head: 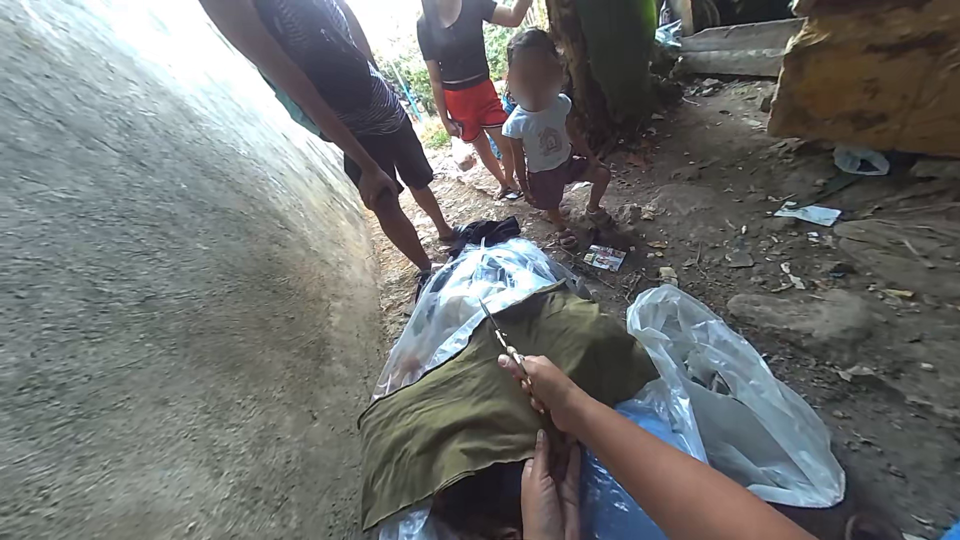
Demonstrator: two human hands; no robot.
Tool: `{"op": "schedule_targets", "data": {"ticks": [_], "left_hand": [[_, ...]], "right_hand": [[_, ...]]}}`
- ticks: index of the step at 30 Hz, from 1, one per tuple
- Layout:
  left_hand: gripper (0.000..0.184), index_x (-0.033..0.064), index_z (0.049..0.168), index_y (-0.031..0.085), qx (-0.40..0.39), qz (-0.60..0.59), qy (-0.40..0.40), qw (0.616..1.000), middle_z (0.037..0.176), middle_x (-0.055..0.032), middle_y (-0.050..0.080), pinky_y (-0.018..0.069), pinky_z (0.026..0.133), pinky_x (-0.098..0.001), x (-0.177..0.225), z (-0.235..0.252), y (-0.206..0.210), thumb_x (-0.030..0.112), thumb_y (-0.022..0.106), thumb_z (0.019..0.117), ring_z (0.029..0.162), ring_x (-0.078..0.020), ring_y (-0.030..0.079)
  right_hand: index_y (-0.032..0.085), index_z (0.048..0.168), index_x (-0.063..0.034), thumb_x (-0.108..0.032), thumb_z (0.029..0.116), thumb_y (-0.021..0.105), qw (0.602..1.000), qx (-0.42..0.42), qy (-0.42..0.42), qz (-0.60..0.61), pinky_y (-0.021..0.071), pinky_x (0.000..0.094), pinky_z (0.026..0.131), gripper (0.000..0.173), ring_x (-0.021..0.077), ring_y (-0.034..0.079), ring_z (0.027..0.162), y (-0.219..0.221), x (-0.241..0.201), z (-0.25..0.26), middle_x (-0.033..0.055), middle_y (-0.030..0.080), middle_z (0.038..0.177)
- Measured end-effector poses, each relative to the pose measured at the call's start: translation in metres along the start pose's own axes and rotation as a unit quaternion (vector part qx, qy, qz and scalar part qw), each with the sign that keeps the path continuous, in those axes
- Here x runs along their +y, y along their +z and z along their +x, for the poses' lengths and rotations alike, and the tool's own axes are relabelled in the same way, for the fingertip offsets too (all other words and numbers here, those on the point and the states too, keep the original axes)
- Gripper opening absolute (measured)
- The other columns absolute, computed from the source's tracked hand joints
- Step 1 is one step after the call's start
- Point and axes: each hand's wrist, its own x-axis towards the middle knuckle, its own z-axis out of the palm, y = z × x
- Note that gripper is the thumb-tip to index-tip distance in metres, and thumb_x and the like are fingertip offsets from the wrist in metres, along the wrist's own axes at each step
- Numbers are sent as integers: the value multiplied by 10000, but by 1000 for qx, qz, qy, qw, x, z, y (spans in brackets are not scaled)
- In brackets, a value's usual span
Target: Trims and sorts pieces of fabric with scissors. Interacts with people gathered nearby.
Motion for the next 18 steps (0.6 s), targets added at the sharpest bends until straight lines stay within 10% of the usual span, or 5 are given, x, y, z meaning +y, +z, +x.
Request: {"op": "schedule_targets", "data": {"ticks": [5,12,18], "left_hand": [[258,-13,1153,545,-2,-6,-1,1000,908,-115,705,629,727,-307,0,0,1,189,388,1118,788,-183,729],[226,76,1112,525,-11,-61,-42,997,856,-40,680,608,732,-281,-4,-7,5,220,352,1120,763,-134,702],[311,67,952,640,-124,-9,-113,986,739,-45,689,595,645,-274,2,-7,31,198,397,1096,638,-125,674]], "right_hand": [[583,1002,-37,-233,1004,663,999,1,-30,-12,341,223,508,211,54,381,544,-2,7,4,-18,448,730],[594,991,-37,-277,985,663,986,-74,-141,-46,409,223,585,250,39,453,616,-16,27,-26,-27,490,771],[653,930,-140,-413,901,683,970,19,-236,62,489,204,549,276,-2,549,579,-58,51,-94,-115,585,698]]}}
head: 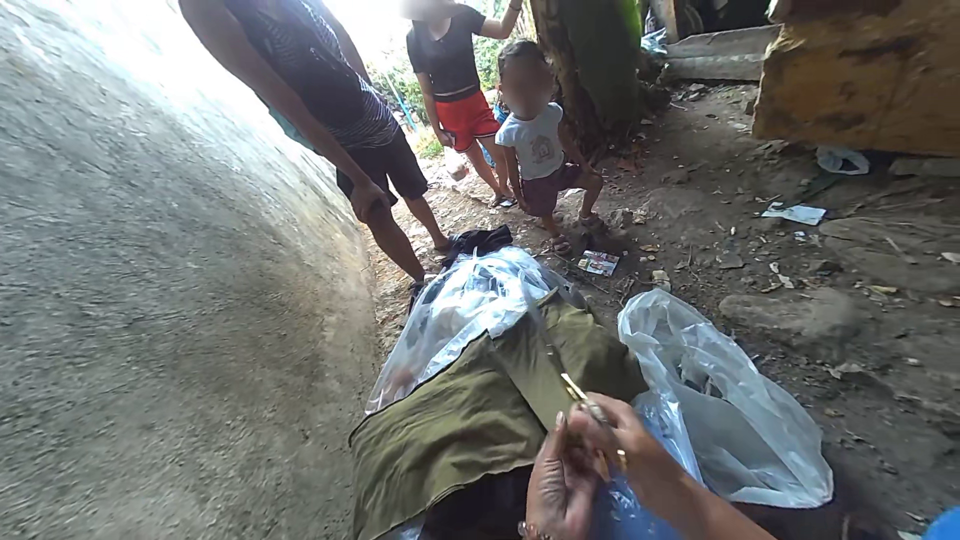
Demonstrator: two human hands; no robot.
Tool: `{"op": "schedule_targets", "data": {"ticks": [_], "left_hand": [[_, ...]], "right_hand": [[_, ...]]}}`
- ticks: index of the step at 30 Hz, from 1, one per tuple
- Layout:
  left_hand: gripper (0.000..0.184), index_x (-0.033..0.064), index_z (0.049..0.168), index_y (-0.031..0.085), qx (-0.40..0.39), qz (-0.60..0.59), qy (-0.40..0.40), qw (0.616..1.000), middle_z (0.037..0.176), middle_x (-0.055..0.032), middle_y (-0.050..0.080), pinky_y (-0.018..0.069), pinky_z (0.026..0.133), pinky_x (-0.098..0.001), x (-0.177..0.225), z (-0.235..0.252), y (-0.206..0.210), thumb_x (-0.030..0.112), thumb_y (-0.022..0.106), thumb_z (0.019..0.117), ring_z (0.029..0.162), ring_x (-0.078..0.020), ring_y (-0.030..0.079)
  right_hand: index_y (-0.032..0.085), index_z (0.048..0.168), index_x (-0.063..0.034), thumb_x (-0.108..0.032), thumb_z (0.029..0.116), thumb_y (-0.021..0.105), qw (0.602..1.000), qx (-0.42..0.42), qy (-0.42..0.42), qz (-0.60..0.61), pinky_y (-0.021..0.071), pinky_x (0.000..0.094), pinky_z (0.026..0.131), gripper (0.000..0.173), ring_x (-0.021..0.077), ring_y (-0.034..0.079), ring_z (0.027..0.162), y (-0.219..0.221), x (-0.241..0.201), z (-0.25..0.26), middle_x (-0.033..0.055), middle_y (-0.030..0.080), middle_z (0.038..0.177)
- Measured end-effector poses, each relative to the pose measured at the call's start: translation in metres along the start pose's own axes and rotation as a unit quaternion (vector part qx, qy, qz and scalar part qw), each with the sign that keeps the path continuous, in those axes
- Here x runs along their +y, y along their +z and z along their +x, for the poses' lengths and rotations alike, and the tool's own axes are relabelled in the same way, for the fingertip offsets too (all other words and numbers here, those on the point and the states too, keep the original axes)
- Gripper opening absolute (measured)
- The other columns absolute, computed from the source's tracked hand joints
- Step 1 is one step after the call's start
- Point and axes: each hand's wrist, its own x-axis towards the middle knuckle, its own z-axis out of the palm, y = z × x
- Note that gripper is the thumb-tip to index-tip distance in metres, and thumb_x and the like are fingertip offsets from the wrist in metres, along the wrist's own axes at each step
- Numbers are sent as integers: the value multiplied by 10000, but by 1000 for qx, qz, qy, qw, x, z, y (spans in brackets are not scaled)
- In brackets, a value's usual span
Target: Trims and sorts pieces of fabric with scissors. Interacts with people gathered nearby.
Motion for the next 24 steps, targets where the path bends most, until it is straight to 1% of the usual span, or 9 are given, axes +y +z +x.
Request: {"op": "schedule_targets", "data": {"ticks": [2,5,9,12,15,16,18,21,24], "left_hand": [[202,46,1034,612,-5,84,23,996,787,-75,702,588,618,-282,13,4,8,164,453,1077,656,-135,681],[215,-24,1207,566,20,213,131,968,941,-123,718,609,750,-354,44,4,21,119,515,1055,831,-180,713],[235,22,1110,608,13,213,225,951,849,-80,716,617,662,-355,100,3,16,184,440,1084,743,-159,712],[468,157,1022,687,-45,42,284,957,869,-25,758,639,685,-375,125,3,-14,463,338,1079,798,-148,745],[694,170,1175,633,-13,-28,337,941,996,-7,752,635,796,-419,113,-9,-53,780,443,903,937,-154,737],[672,163,1147,653,-6,-33,347,937,979,-7,756,634,799,-412,105,-16,-64,756,588,839,927,-152,739],[410,138,1046,697,-19,-18,333,943,910,-20,768,641,766,-381,92,-25,-85,452,821,812,860,-145,751],[171,28,1159,586,22,162,268,949,934,-73,758,638,777,-348,98,-26,-81,107,465,1068,843,-157,749],[293,-19,1286,574,19,316,249,915,1040,-115,744,621,851,-374,120,-27,-27,169,491,1077,928,-178,737]], "right_hand": [[637,959,-143,-441,904,681,999,38,-19,-7,483,202,523,306,3,533,550,-25,-4,-19,-119,567,683],[617,998,-147,-419,917,681,994,101,-35,-32,491,188,539,291,-8,538,555,-60,-6,-42,-139,563,688],[602,989,-131,-268,960,618,984,171,-25,-38,485,172,534,141,-16,533,538,-85,-2,-58,-134,569,673],[607,973,-129,-222,982,605,983,182,-15,-30,489,163,528,94,-17,533,529,-89,-1,-60,-125,576,672],[599,988,-118,-188,992,589,986,159,-15,-43,487,166,541,71,-23,531,542,-86,-2,-60,-131,570,678],[599,993,-117,-179,995,587,987,151,-18,-49,482,162,546,63,-29,527,548,-84,-3,-60,-137,569,685],[603,1006,-118,-186,990,594,988,140,-19,-55,476,153,547,70,-41,525,556,-82,-4,-58,-147,573,698],[607,1001,-114,-193,981,597,990,135,-1,-48,478,158,544,82,-28,526,552,-78,-3,-55,-132,566,694],[610,991,-115,-191,987,586,990,131,5,-42,482,159,538,80,-20,533,548,-75,-2,-51,-128,566,682]]}}
